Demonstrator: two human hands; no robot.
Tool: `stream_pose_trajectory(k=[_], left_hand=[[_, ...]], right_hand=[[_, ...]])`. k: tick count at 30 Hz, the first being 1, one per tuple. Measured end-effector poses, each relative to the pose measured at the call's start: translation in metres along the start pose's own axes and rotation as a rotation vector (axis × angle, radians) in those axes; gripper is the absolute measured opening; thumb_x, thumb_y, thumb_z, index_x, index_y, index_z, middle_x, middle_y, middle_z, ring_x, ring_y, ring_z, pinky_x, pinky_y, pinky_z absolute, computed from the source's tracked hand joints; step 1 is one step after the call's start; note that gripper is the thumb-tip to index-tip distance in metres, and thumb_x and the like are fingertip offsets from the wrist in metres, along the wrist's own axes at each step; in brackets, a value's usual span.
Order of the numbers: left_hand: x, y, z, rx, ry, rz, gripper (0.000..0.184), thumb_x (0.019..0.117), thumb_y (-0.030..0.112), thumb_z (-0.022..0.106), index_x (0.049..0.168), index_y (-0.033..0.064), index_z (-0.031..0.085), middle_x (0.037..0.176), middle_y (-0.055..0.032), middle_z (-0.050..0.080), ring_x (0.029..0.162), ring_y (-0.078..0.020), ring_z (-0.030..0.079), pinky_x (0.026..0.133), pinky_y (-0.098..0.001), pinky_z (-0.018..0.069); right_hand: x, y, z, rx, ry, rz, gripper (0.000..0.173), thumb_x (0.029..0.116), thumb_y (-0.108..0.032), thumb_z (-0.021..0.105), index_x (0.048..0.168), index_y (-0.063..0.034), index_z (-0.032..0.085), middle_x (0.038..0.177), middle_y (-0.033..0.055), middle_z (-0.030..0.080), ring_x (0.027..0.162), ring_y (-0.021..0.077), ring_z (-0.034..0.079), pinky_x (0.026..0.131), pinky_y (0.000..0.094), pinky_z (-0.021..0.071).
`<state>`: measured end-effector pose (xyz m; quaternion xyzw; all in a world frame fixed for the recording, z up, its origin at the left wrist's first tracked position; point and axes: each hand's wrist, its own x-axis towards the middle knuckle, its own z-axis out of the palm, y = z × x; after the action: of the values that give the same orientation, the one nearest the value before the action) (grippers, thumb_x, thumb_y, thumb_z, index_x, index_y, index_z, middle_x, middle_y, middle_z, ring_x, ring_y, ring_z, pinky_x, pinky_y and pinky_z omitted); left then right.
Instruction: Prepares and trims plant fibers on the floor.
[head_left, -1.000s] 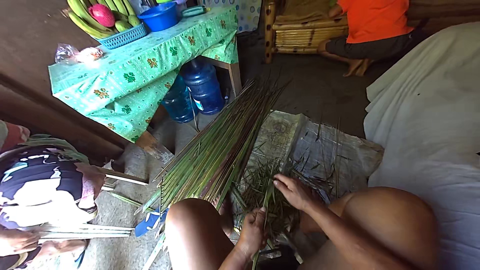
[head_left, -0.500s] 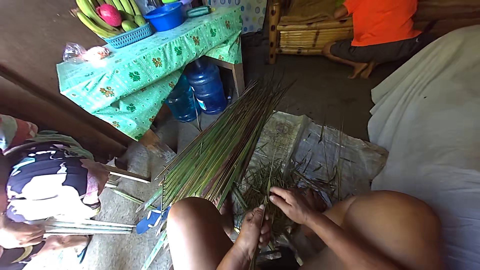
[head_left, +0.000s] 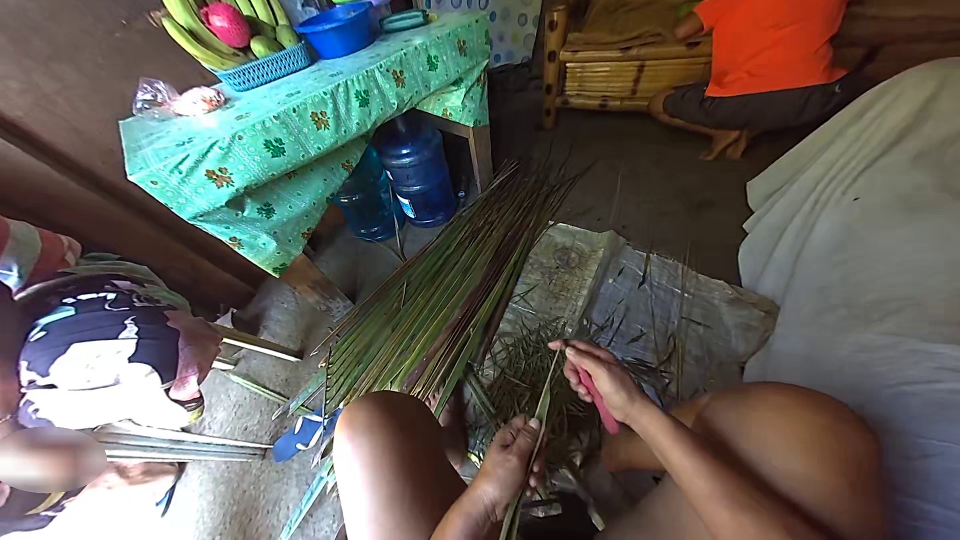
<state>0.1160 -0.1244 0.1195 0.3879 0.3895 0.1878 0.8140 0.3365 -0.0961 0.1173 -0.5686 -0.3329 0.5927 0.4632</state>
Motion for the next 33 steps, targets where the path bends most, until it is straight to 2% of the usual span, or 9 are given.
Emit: stream_pose_trajectory(k=[5,9,11,15,23,26,28,31,33], left_hand=[[0.006,-0.002,-0.001,0.156,0.147,0.082,0.032,0.112,0.022,0.036,0.09,0.0086,0.055,0.053,0.0046,0.045,0.041,-0.0037,0.042,0.041,-0.0188,0.039],[0.016,0.002,-0.003,0.192,0.253,0.12,0.031,0.1112,0.019,0.038,0.092,0.0062,0.058,0.054,0.0042,0.045,0.041,-0.0039,0.039,0.041,-0.0202,0.0367],[0.017,0.004,-0.001,0.195,0.29,0.121,0.031,0.1116,0.02,0.037,0.09,0.0067,0.056,0.054,0.0048,0.044,0.04,-0.0033,0.038,0.04,-0.0195,0.0357],[0.016,0.005,0.001,0.13,0.286,0.139,0.031,0.1116,0.019,0.035,0.091,0.0073,0.055,0.053,0.005,0.042,0.039,-0.0027,0.036,0.039,-0.0186,0.0339],[0.006,0.01,0.004,-0.079,0.143,-0.007,0.038,0.114,0.025,0.028,0.09,0.0085,0.051,0.053,0.0056,0.041,0.038,-0.0015,0.037,0.037,-0.0153,0.0346],[0.0,0.01,0.002,-0.165,0.049,-0.051,0.04,0.1139,0.028,0.025,0.09,0.0104,0.051,0.054,0.0066,0.041,0.038,-0.0009,0.038,0.036,-0.0146,0.0357],[-0.003,0.007,0.004,-0.179,0.018,-0.049,0.04,0.1137,0.027,0.025,0.09,0.0101,0.052,0.053,0.0064,0.042,0.037,-0.0009,0.039,0.037,-0.0145,0.0364],[-0.001,0.007,0.002,-0.184,0.011,-0.032,0.042,0.1137,0.028,0.024,0.091,0.0095,0.053,0.053,0.0065,0.043,0.038,-0.0007,0.041,0.037,-0.0143,0.038],[0.003,0.008,-0.002,-0.197,-0.022,-0.039,0.043,0.1138,0.029,0.022,0.092,0.0092,0.054,0.053,0.0063,0.044,0.038,-0.001,0.042,0.038,-0.0145,0.039]], right_hand=[[-0.015,-0.002,0.003,-0.306,-0.056,-0.073,0.033,0.1072,-0.019,0.04,0.122,-0.0014,0.065,0.067,-0.0054,0.051,0.052,0.0032,0.046,0.049,0.0203,0.0401],[-0.038,0.012,0.023,-0.681,-0.332,-0.245,0.036,0.104,-0.026,0.046,0.11,-0.0004,0.069,0.08,0.01,0.062,0.071,0.0188,0.058,0.068,0.0401,0.0487],[-0.043,0.015,0.027,-0.793,-0.371,-0.355,0.035,0.1029,-0.027,0.047,0.103,-0.0003,0.069,0.078,0.0139,0.064,0.072,0.0253,0.062,0.068,0.0449,0.0489],[-0.033,0.021,0.022,-0.846,-0.308,-0.456,0.036,0.1032,-0.029,0.046,0.096,-0.0004,0.067,0.075,0.0137,0.062,0.071,0.0259,0.062,0.065,0.0445,0.049],[-0.01,0.021,0.007,-0.904,-0.169,-0.419,0.038,0.1042,-0.031,0.047,0.111,-0.0017,0.071,0.092,0.0168,0.071,0.086,0.0297,0.07,0.079,0.0504,0.0536],[-0.003,0.016,0.0,-0.826,-0.068,-0.374,0.041,0.1058,-0.027,0.046,0.128,-0.0011,0.068,0.11,0.0188,0.073,0.101,0.0306,0.071,0.092,0.0529,0.0536],[0.007,0.012,-0.013,-0.72,0.03,-0.317,0.04,0.1062,-0.024,0.044,0.13,-0.0016,0.067,0.099,0.0137,0.072,0.085,0.0212,0.067,0.081,0.0435,0.0538],[0.005,0.004,-0.016,-0.434,0.025,-0.183,0.038,0.1064,-0.018,0.041,0.132,-0.0006,0.062,0.07,-0.0043,0.053,0.055,0.0029,0.046,0.053,0.0202,0.0408],[-0.008,0.001,-0.004,-0.231,-0.102,-0.052,0.04,0.1052,-0.019,0.039,0.136,-0.003,0.059,0.066,-0.0055,0.052,0.049,0.0039,0.046,0.046,0.0199,0.0394]])
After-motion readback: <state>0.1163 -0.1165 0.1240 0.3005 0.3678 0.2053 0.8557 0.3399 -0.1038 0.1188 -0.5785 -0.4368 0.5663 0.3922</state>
